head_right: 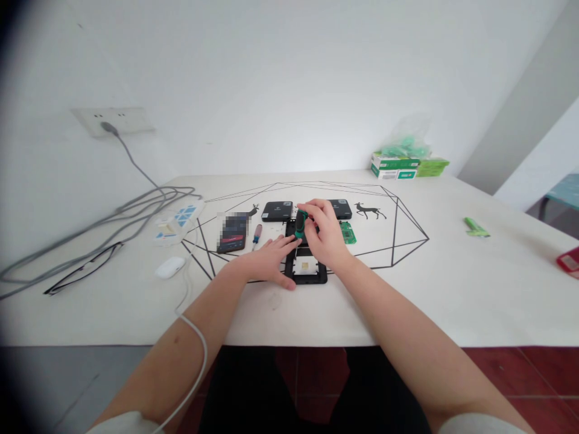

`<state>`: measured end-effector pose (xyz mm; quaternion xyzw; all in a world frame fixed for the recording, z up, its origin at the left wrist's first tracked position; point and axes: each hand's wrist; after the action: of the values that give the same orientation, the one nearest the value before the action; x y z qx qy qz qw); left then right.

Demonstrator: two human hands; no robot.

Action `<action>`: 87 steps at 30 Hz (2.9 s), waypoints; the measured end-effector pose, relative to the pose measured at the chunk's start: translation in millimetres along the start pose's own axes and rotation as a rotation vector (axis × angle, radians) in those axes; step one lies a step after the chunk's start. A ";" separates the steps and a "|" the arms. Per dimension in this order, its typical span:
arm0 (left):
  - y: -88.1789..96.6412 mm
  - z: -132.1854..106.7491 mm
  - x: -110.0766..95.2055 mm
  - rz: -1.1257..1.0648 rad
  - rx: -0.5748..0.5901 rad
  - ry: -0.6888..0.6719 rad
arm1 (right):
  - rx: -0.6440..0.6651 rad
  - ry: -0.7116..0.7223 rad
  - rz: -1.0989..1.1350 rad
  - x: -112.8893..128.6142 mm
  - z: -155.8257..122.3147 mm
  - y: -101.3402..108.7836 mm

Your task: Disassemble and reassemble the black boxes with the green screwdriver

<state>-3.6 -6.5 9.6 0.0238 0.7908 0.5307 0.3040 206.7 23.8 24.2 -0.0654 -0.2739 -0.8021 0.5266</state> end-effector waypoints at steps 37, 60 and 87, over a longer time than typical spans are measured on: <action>6.1 8.7 -4.4 -0.026 -0.487 -0.250 | -0.179 -0.323 0.163 -11.1 -1.3 -4.6; 4.0 35.5 27.4 0.014 -0.896 0.119 | -0.124 -0.323 0.122 -15.2 -1.0 -2.4; -5.4 13.5 14.5 -0.115 -0.164 -0.094 | 0.101 -0.125 0.161 7.8 -10.8 -3.1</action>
<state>-7.0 7.5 -5.0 -0.0217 0.7297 0.5735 0.3717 202.5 12.9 17.0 -0.1105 -0.3400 -0.7367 0.5740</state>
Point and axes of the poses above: each hand's wrist, its own z-axis towards the middle knuckle, its own y-axis out of the back of the hand, x = y × z, and after that the axes turned 10 degrees about -z, right-handed
